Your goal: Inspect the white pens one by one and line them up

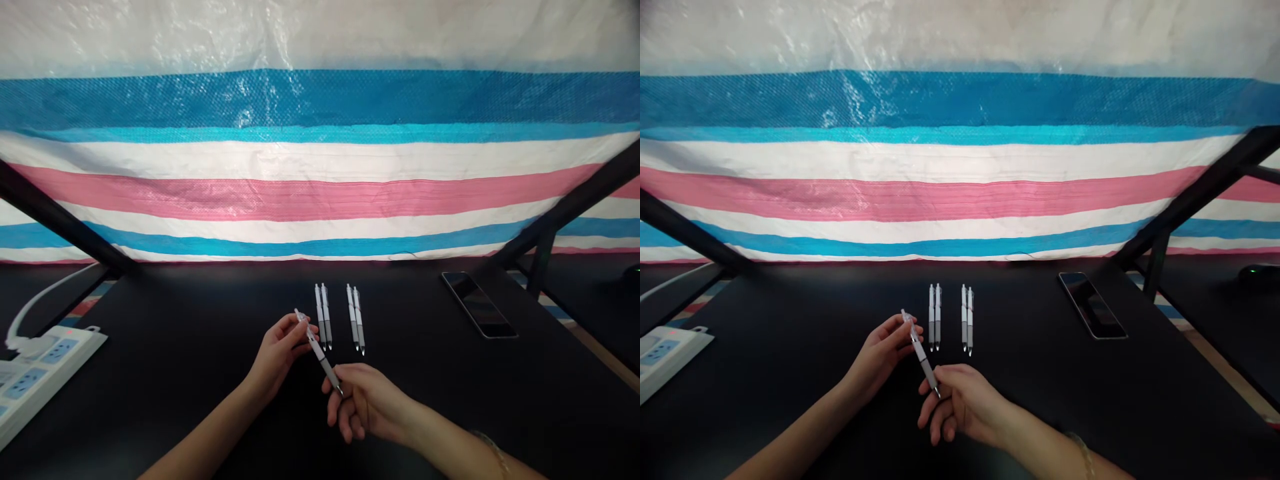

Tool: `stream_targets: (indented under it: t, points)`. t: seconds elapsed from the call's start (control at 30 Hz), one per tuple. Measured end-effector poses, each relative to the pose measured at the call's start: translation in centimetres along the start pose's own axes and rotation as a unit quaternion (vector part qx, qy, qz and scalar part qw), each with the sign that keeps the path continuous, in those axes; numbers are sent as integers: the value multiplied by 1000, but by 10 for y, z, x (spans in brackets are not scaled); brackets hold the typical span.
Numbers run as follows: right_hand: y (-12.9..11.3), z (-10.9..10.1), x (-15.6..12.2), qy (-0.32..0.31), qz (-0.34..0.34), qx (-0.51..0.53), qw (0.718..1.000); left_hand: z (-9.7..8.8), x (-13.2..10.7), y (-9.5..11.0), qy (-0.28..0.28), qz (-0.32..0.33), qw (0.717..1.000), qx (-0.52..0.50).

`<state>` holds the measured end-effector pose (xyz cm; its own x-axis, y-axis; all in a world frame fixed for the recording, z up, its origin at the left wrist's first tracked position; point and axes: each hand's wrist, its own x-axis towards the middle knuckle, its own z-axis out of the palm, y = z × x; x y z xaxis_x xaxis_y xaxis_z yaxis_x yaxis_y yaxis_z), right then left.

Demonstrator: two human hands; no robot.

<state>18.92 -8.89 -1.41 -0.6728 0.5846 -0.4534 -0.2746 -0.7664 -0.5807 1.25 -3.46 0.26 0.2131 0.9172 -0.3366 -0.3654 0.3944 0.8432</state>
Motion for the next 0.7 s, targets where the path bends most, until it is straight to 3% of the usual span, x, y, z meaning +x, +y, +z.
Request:
stream_targets:
  t: [0.7]
  points:
    - [-3,-2,-4,-32,15,-30,999,-1,-1,0,-2,6,1000,7]
